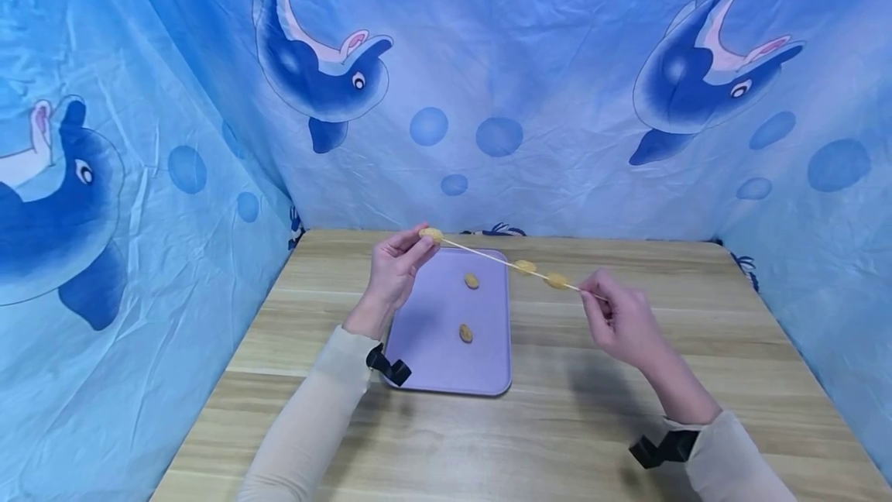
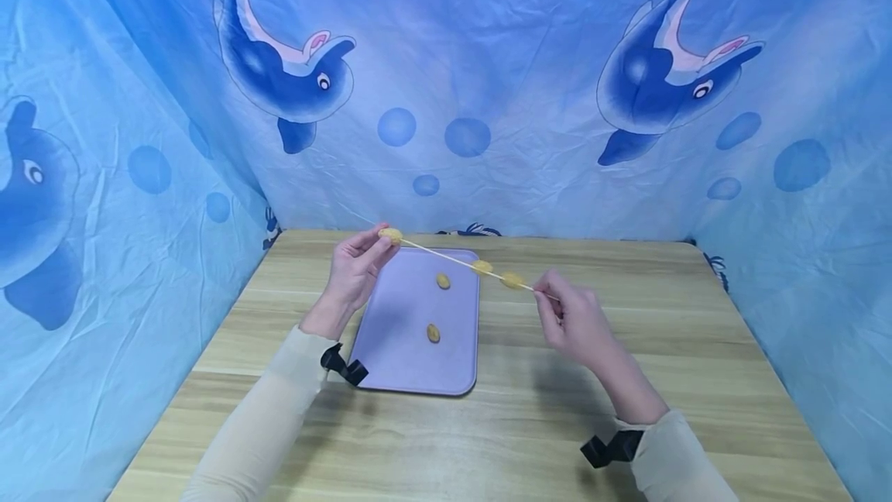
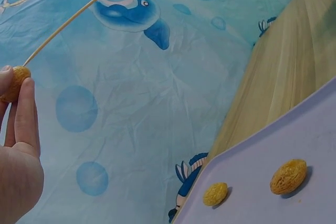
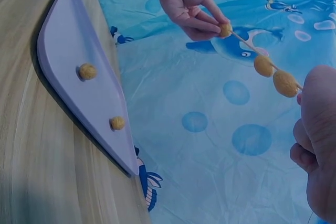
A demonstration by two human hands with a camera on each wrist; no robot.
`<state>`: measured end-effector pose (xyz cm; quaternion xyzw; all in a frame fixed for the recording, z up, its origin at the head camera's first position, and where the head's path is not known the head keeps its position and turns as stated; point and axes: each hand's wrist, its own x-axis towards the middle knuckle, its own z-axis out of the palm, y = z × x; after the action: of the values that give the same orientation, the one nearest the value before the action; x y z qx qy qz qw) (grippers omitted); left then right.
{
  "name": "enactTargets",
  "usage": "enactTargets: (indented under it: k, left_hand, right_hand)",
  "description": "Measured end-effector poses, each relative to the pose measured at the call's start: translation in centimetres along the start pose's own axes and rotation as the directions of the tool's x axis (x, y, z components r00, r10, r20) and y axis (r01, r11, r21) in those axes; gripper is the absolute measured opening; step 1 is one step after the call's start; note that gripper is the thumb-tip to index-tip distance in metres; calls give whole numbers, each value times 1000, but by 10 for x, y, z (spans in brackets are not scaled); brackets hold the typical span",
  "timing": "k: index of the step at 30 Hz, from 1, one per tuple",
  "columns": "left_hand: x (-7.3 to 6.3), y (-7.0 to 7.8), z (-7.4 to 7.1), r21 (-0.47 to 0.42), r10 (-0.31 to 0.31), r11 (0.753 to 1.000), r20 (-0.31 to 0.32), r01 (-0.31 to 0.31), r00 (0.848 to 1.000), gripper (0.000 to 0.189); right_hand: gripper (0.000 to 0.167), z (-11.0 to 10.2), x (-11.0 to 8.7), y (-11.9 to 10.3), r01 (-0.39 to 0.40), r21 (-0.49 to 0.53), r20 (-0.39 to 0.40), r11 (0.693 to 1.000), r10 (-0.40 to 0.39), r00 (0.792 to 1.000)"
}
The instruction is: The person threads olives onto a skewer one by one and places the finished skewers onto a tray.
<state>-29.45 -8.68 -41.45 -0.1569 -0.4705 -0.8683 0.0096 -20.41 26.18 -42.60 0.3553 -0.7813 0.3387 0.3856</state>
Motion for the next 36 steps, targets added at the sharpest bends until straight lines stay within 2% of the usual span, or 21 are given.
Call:
enactTargets:
  k: [12, 28, 36]
  left_hand:
    - [2, -3, -2, 20, -35, 999, -31, 35, 999, 48]
    - [4, -3, -3, 60, -54, 997, -35, 56, 998, 45]
    - [4, -3, -5, 60, -70, 996, -30, 72, 997, 44]
  right_hand:
    - [20, -1, 3, -6, -80, 28, 74, 996, 78, 994]
    - [21, 6, -1, -3, -101, 57, 100, 993, 95, 990]
    - [18, 9, -4, 0, -82, 52, 100, 995, 76, 992]
